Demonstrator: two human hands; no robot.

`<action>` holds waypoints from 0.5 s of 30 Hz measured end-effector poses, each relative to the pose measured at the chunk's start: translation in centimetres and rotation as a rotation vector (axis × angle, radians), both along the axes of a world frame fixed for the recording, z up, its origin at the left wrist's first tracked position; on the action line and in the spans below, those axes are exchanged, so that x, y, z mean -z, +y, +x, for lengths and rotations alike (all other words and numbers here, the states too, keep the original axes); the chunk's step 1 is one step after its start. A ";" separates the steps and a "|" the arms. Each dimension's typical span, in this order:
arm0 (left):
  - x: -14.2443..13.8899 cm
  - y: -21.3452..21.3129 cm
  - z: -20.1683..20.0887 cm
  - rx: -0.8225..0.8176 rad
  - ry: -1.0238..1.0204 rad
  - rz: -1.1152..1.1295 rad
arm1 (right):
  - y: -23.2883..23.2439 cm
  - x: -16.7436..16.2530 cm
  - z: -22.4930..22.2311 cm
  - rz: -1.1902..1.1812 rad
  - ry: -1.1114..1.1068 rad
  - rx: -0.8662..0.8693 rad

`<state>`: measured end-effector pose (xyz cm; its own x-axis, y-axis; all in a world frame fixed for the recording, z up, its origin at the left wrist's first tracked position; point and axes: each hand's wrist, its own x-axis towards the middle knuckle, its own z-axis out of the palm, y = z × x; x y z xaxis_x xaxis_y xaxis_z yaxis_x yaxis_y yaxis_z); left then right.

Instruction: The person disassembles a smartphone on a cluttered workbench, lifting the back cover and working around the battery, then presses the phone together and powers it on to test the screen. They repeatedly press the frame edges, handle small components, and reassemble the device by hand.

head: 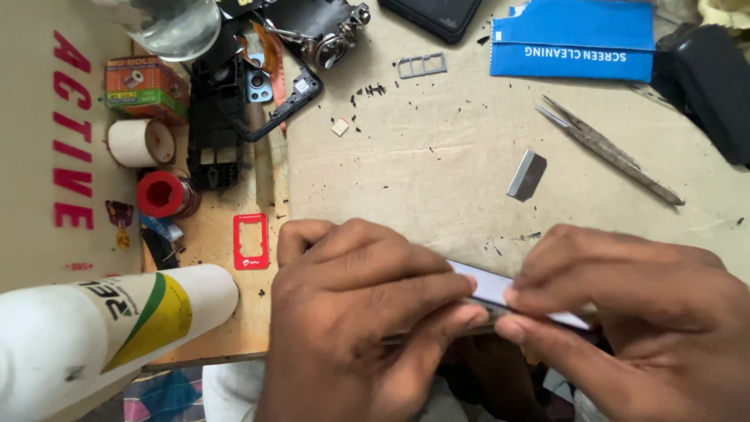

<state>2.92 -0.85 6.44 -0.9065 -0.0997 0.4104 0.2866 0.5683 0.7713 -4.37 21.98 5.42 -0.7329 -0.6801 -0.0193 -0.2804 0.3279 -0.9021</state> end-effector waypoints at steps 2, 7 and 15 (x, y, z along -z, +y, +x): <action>0.2 -0.2 -0.2 0.018 -0.017 -0.012 | -0.1 -0.1 -0.3 0.035 0.087 -0.010; 0.6 -1.1 -0.3 0.042 0.038 0.124 | 2.0 -0.2 -4.0 0.243 0.436 -0.064; 3.9 4.0 -1.7 0.123 0.018 0.411 | 6.8 -1.6 -5.1 0.328 0.669 -0.170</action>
<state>1.23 3.15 2.57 -0.9148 -0.1503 0.3748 0.3484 0.1752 0.9208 -9.49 28.81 6.99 -0.5454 -0.8205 0.1713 -0.8033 0.4533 -0.3863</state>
